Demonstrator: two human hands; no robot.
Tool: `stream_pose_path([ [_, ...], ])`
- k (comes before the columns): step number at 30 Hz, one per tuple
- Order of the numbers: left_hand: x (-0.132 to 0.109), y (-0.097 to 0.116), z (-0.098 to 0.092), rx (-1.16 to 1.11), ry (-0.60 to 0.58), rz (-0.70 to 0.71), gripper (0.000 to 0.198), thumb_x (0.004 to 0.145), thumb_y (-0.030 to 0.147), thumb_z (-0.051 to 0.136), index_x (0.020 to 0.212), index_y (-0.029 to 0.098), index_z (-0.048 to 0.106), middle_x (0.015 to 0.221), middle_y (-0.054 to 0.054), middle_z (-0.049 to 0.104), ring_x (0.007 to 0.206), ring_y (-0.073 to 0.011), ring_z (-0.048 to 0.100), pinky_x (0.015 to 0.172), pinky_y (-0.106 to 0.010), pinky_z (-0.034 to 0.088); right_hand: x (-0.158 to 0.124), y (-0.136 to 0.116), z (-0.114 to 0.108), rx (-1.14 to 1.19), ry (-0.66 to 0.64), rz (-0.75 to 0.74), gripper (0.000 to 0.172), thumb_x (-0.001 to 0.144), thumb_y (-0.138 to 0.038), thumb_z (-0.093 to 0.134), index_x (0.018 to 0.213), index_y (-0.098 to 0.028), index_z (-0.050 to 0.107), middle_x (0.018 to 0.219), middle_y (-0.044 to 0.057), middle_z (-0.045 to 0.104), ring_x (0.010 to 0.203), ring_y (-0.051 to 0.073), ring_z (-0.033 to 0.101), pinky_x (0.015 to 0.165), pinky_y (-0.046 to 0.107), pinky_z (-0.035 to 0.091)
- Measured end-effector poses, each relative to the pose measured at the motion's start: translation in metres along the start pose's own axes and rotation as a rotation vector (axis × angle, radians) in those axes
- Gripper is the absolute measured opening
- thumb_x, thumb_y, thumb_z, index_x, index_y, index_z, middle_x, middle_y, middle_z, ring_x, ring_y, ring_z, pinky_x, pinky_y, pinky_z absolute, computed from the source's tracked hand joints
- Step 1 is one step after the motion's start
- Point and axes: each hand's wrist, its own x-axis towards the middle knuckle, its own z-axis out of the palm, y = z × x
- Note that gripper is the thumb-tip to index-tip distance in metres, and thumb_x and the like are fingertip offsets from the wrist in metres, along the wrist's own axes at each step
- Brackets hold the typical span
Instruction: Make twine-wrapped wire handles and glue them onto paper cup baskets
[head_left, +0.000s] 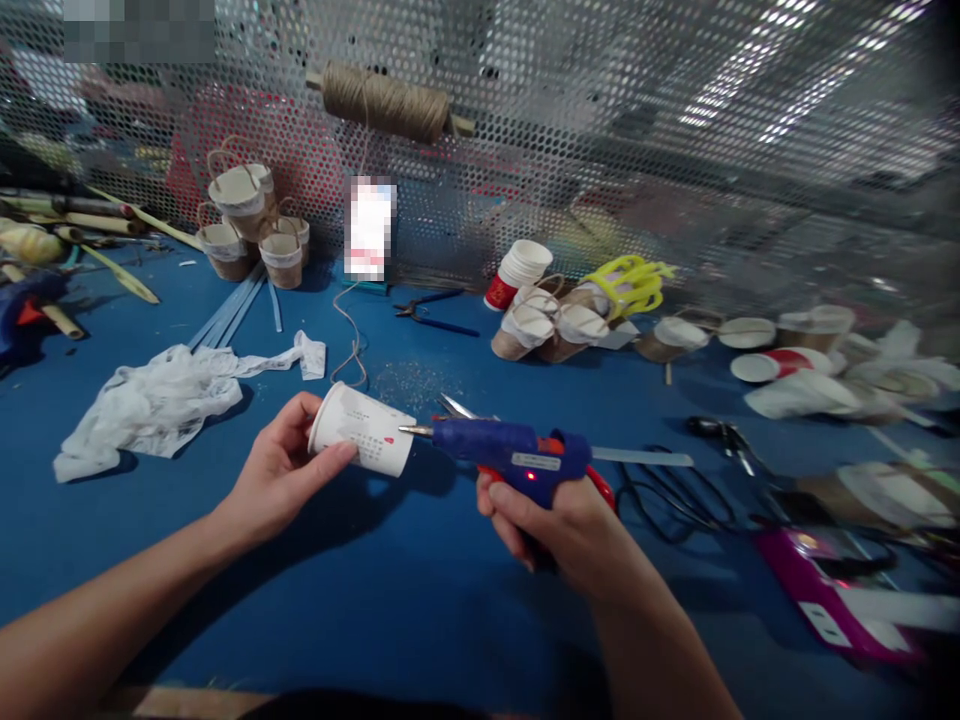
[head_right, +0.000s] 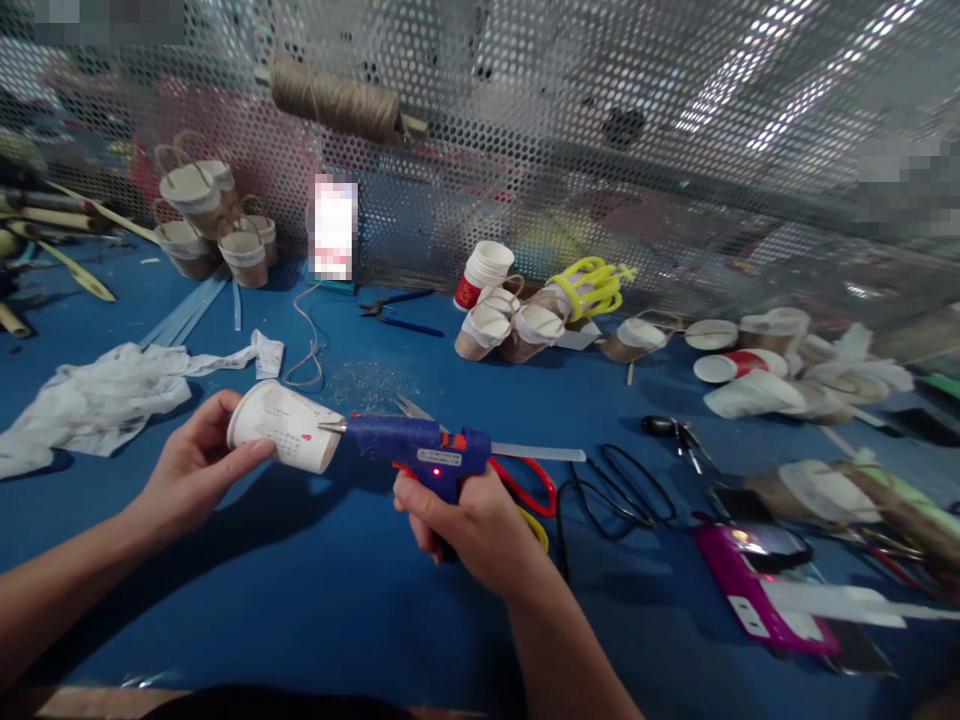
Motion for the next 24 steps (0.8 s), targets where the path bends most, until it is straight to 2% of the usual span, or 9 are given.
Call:
stream_pose_path([
  [7,0.002,-0.004,-0.002,-0.091,0.023,-0.071,0.017,0.069,0.017,0.067,0.078,0.018,0.052,0.068,0.004,0.06,0.058,-0.0044,0.053,0.054,-0.012,0.043,-0.005,-0.001,0.004,-0.049,0.041,-0.046,0.024,0.077,-0.038,0.054,0.072,-0.014,0.052,0.042,-0.006,0.046,0.036,0.005,0.04,0.037,0.019,0.035],
  [15,0.002,0.001,0.001,-0.197,0.082,-0.124,0.019,0.066,0.017,0.069,0.074,0.017,0.052,0.067,0.004,0.061,0.058,-0.0056,0.055,0.053,-0.013,0.046,-0.004,0.009,0.002,-0.076,0.0,-0.071,0.027,0.075,-0.042,0.055,0.075,-0.015,0.052,0.041,-0.005,0.047,0.034,0.006,0.042,0.034,0.018,0.035],
  [19,0.002,0.001,0.0,-0.196,0.06,-0.104,0.018,0.066,0.016,0.068,0.075,0.017,0.052,0.067,0.004,0.06,0.058,-0.0055,0.054,0.053,-0.013,0.046,-0.004,0.004,0.003,-0.049,0.023,-0.058,0.026,0.075,-0.041,0.055,0.075,-0.015,0.052,0.043,-0.005,0.047,0.035,0.005,0.041,0.034,0.018,0.035],
  [24,0.0,-0.001,-0.002,-0.129,-0.011,-0.044,0.017,0.068,0.015,0.067,0.075,0.018,0.052,0.071,0.003,0.058,0.061,-0.007,0.053,0.057,-0.015,0.046,-0.002,0.0,0.0,-0.019,-0.022,-0.062,0.027,0.078,-0.041,0.051,0.071,-0.014,0.052,0.043,-0.005,0.046,0.035,0.005,0.041,0.034,0.018,0.033],
])
